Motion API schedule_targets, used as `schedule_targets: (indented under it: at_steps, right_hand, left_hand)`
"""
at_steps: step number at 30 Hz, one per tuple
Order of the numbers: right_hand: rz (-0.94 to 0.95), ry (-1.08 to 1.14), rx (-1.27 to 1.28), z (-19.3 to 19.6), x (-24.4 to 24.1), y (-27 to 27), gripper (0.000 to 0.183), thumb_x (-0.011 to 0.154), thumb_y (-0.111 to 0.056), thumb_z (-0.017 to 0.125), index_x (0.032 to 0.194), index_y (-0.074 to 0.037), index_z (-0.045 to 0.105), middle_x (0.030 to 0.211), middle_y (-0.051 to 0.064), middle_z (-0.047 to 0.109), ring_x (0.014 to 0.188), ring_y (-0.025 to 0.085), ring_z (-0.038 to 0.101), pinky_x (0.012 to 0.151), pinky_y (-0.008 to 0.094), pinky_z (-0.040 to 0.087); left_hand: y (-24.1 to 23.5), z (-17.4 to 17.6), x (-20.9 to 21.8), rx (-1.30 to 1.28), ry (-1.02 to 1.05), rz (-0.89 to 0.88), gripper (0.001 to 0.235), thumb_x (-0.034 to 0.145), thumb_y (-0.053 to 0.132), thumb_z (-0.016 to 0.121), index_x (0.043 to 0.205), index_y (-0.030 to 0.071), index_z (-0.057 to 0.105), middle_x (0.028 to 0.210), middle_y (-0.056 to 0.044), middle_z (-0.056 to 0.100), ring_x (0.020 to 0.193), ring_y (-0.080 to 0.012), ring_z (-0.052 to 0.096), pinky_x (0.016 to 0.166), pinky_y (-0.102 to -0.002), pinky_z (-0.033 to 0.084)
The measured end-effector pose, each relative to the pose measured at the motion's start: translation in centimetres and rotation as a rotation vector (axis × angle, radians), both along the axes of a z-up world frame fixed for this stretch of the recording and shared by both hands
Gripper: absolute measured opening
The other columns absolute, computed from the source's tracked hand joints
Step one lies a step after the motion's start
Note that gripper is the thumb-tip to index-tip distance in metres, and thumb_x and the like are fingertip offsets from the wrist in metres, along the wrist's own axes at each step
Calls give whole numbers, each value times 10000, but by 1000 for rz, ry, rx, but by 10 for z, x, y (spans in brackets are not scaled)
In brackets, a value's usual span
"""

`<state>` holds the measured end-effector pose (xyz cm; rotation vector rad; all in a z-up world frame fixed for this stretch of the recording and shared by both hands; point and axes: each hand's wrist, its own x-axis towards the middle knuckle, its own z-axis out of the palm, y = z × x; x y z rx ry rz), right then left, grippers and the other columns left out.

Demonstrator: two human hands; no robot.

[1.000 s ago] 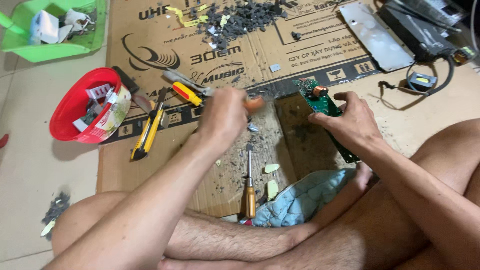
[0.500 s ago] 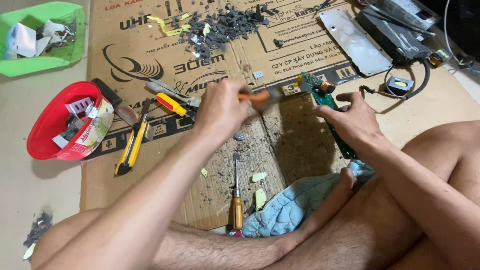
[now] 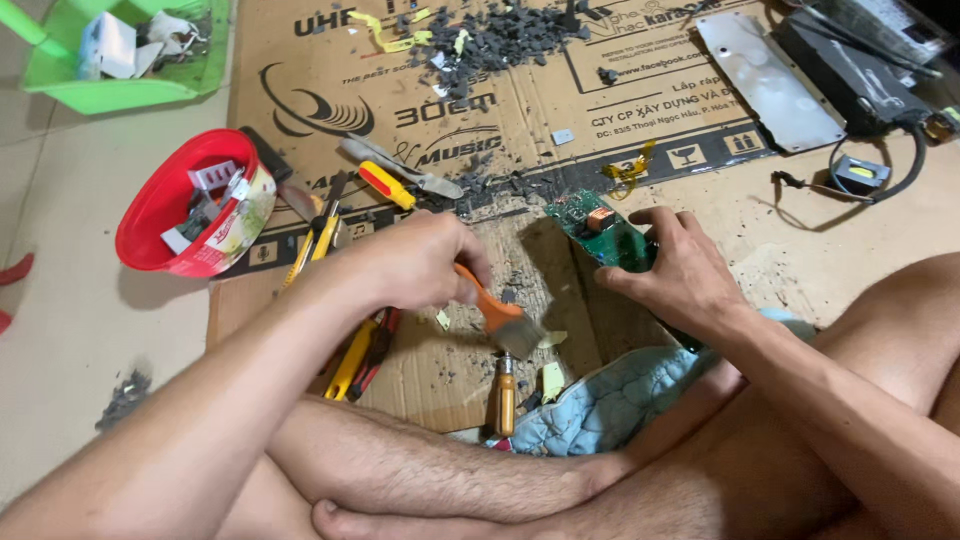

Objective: The person sits on the floor and uses a screwdriver and pliers to remove components from a green circuit board. They scrape the board surface, pry off parts, and place the removed pieces onto a cardboard sheet.

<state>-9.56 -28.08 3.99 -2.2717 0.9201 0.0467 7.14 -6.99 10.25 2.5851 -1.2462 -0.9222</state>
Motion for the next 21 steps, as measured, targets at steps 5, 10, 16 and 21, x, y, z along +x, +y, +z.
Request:
schedule_targets:
  at_steps: [5, 10, 16, 21]
  right_hand:
    - [29, 17, -23, 4, -4, 15, 829, 728, -384, 862, 1435, -94, 543, 1233, 235, 586, 1216, 447, 613, 1046, 612, 467]
    - [105, 73, -87, -24, -3, 6, 874, 694, -498, 841, 1434, -161, 521, 1268, 175, 571, 1248, 441, 595, 1062, 615, 469]
    - [93, 78, -110, -36, -3, 5, 877, 676, -534, 833, 1430, -207, 527, 1275, 158, 568, 1231, 439, 609, 1044, 584, 481]
    - [130, 23, -77, -37, -9, 5, 885, 703, -517, 833, 1438, -161, 492, 1268, 226, 528, 1227, 516, 581, 1005, 630, 472]
  left_hand:
    - [6, -18, 30, -326, -203, 281, 198, 885, 103, 715, 1030, 213, 793, 970, -87, 761, 1015, -292, 725, 911, -390, 568]
    - [26, 8, 11, -149, -75, 168, 187, 767, 193, 753, 870, 336, 817, 978, -4, 802, 1068, -273, 732, 962, -408, 559]
    - [31, 3, 15, -356, -242, 260, 236, 909, 23, 652, 1092, 107, 774, 1033, -209, 746, 1050, -382, 711, 928, -482, 569]
    - [47, 24, 21, -69, -49, 157, 174, 816, 112, 737, 880, 244, 829, 994, -60, 805, 1050, -290, 737, 960, -446, 537]
